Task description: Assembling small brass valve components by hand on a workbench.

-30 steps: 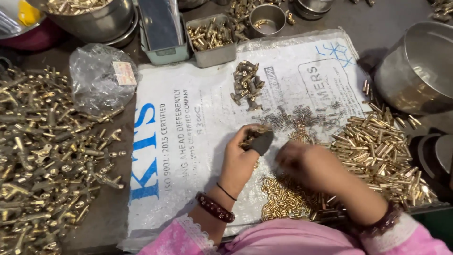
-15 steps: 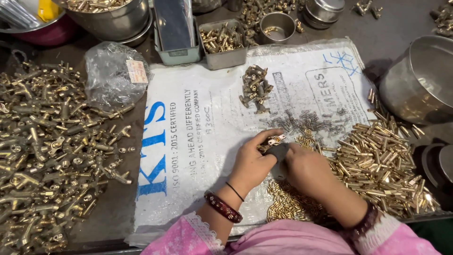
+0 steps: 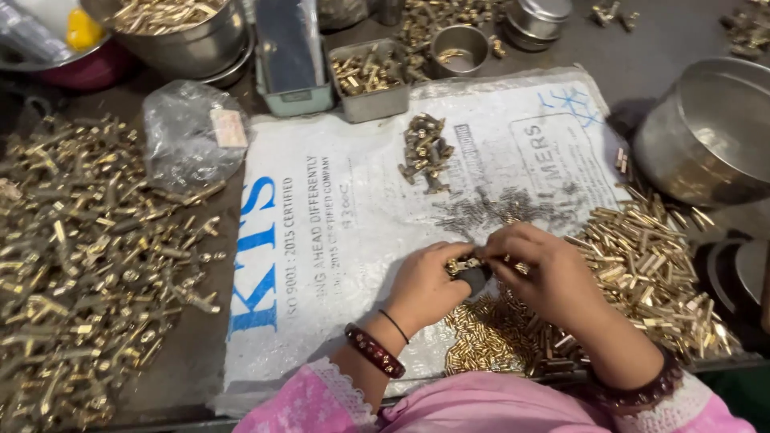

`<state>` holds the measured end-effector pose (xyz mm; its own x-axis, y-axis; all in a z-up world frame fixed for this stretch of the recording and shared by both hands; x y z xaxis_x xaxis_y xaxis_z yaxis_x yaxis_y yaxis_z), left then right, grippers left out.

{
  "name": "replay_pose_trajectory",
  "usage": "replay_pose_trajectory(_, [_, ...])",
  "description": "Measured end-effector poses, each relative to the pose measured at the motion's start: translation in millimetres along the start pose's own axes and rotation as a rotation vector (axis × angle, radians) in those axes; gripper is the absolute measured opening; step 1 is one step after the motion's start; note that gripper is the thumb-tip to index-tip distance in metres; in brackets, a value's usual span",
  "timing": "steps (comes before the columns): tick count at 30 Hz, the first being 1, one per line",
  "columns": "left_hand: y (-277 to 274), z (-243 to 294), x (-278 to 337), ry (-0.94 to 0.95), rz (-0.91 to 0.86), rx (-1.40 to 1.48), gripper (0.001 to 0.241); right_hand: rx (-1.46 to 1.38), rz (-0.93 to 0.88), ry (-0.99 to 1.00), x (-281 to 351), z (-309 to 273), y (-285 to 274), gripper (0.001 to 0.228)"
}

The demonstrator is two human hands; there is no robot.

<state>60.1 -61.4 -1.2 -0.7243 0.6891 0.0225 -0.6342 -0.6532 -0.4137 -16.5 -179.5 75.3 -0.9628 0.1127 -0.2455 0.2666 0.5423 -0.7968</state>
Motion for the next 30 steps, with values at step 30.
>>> replay_pose_trajectory(30, [-250, -68, 13, -0.005, 0.698, 0.523, 0.042, 0.041, -0.04, 0.437, 7, 148, 22, 0.023])
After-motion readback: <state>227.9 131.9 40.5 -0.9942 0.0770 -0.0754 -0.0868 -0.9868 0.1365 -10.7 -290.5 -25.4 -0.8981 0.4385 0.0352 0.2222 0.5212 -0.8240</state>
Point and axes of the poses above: each hand's wrist, its own x-axis away from the middle knuckle, its own y-axis out of the palm, z = x × y, the point moved 9 cm from there along -x, towards the middle knuckle, and after that the axes turned 2 degrees about x, right-handed, at the moved point
